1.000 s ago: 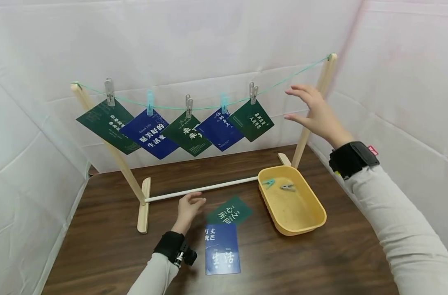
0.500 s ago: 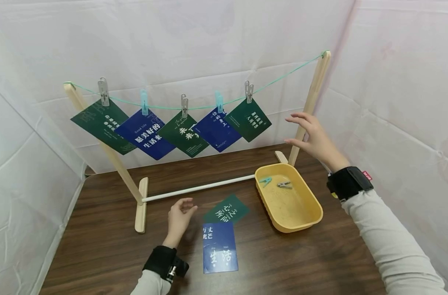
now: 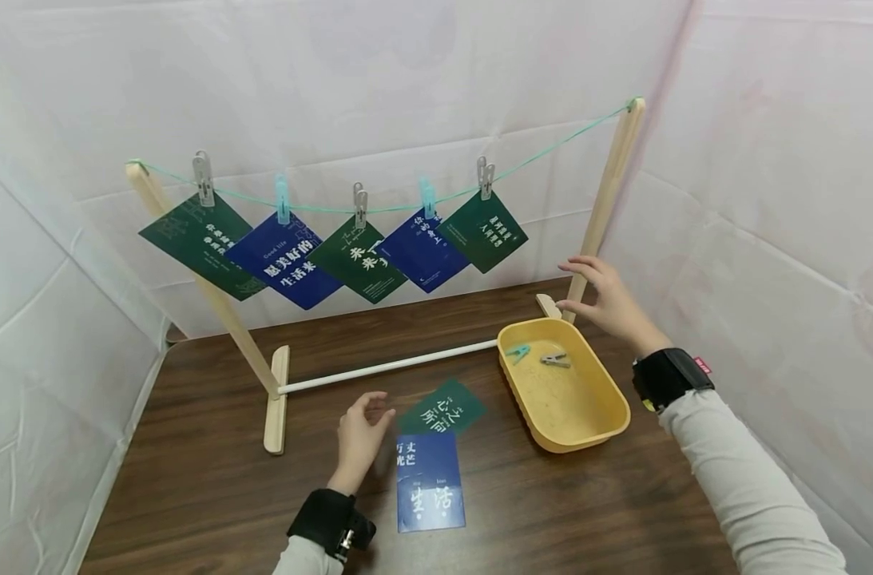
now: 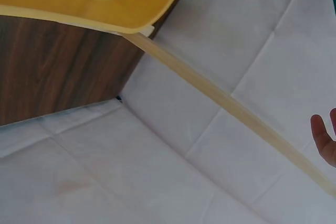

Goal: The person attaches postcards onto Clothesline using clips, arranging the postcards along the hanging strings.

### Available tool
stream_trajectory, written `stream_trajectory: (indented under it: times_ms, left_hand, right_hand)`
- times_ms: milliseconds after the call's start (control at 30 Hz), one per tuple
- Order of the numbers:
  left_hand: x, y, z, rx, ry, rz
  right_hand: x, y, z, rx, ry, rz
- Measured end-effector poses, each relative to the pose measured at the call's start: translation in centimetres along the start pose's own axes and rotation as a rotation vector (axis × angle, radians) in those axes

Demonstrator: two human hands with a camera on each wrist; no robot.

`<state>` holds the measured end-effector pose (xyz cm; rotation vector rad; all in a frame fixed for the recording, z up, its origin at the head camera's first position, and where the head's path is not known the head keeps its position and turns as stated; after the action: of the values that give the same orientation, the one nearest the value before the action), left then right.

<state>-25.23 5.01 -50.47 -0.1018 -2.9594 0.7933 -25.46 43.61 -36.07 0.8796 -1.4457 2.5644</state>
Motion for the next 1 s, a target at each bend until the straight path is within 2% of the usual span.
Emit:
stream_trajectory:
  times_ms: [233, 433, 567, 733, 867, 1000]
  left_hand:
    - [-0.4, 0.5, 0.7, 0.075, -0.009, 0.015]
    - [-1.1, 1.3, 1.4, 0.123, -0.002, 0.053]
    - [-1.4, 1.9, 1.7, 0.146, 0.007, 0.073]
    - [-1.8, 2.6, 1.5, 0.135, 0.017, 0.107]
    - [-2.3, 3.0, 1.4, 0.124, 0.032, 0.144]
    - [-2.6, 2.9, 1.4, 0.132, 0.066, 0.141]
  right_hand:
    - [-0.2, 1.9, -1.0, -0.003, 0.056, 0.094]
    - [1.6, 3.0, -2.5, 0.013, 0.052, 0.144]
    - [2.9, 3.7, -3.0, 0.025, 0.099, 0.209]
    - [3.9, 6.0, -4.3, 0.022, 0.133, 0.336]
    - [3.6, 8.1, -5.4, -0.006, 0.145, 0.430]
    - [2.8, 9.9, -6.2, -0.081, 0.162, 0.560]
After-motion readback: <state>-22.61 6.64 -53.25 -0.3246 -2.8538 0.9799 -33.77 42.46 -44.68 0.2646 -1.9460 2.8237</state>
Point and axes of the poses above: each hand's wrist, its own x-axis towards the middle knuckle, its own y-axis out of the palm, z = x × y, the point moved 4 cm from there along x, towards the middle knuckle, and after that the axes turned 5 degrees about -y, right-handed, at the moved point
